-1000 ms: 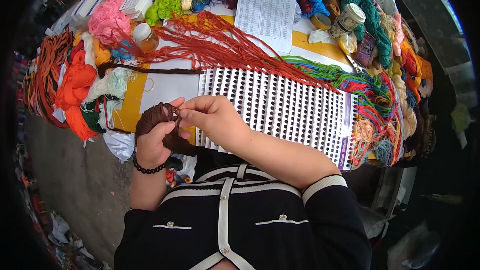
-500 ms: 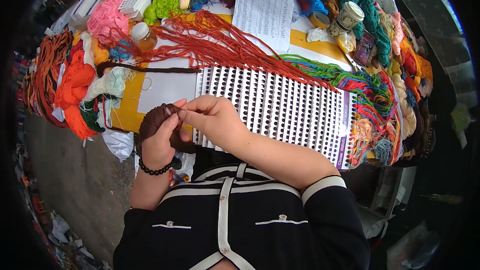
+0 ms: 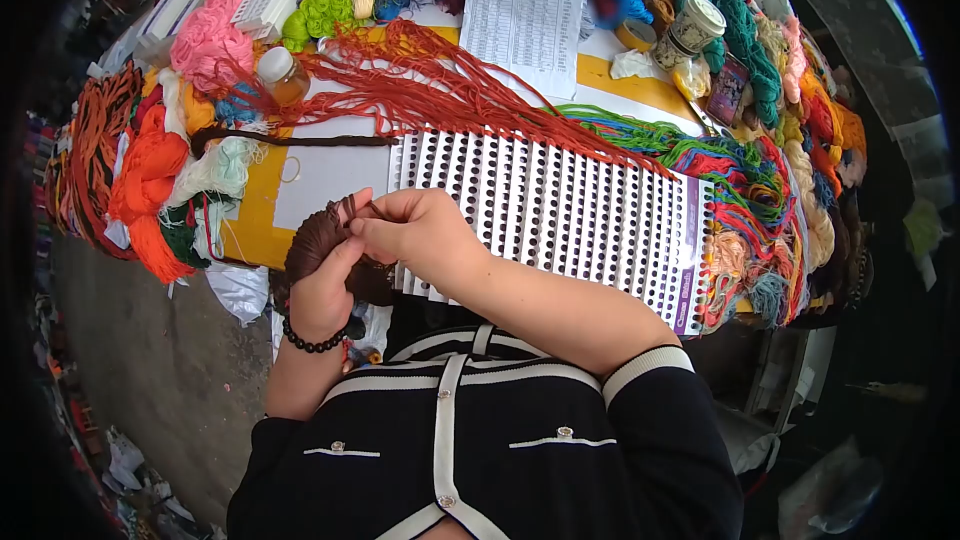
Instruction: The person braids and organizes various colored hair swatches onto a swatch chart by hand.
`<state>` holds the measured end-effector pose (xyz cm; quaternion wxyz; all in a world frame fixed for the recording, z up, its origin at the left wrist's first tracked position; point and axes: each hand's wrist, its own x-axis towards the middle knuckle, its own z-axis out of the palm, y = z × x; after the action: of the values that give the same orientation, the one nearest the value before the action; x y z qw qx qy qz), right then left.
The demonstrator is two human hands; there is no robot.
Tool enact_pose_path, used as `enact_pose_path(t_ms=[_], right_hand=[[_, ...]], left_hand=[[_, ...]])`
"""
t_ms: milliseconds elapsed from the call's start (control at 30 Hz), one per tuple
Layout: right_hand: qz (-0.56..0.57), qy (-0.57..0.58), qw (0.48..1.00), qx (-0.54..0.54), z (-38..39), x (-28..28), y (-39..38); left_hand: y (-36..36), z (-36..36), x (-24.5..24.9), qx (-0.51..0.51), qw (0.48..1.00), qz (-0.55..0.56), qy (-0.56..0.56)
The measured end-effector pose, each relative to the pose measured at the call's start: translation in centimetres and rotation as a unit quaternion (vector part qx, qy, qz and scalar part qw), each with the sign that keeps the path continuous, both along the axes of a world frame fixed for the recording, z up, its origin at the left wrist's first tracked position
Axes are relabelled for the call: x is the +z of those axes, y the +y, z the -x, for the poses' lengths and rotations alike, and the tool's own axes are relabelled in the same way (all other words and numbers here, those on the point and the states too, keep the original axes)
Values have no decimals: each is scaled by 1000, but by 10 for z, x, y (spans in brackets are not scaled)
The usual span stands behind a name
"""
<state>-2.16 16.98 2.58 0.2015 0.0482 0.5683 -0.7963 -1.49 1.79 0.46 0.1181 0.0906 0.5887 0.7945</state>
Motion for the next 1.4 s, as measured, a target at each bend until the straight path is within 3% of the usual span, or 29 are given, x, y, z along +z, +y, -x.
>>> enact_pose_path(t_ms=[67,133,367,533,800,1000,1067,1100,1167,1233,1300,1333,1400], right_hand=[[-9,-9,1000,11,1,-1,2],[20,-13,1000,15,0,-3,3],[86,7,996,-3,-2,5,0],[67,25,997,0,-3,0,-1],[58,24,998,18,-1,-6,0],[125,-11,991,-38,4,-6,2],[262,-100,956,-80,13,-9,9],[263,-100,956,-80,13,-13,13],[252,-123,960,-7,14,-17,18],[203,-117,971,-51,8,-7,8],[92,-34,995,20,5,-3,3],[22,-13,1000,6,4,-2,-1],[0,-13,1000,5,4,-7,-3]], left_hand=[[0,0,2,5,999,31,29],[-1,-1,9,-20,999,-13,-38],[-4,1,10,-1,997,-37,-73],[-3,3,2,21,997,32,-66],[5,2,1,82,994,-11,-72],[-1,5,-4,106,992,-19,-71],[-14,8,0,84,992,-35,-92],[-16,7,-1,84,992,-35,-92],[-16,7,-3,-15,966,-205,-159],[-9,6,-3,-25,970,-193,-149],[2,4,1,16,995,-79,-59],[1,4,1,-7,997,-62,-52],[2,4,-2,-10,1000,-8,-1]])
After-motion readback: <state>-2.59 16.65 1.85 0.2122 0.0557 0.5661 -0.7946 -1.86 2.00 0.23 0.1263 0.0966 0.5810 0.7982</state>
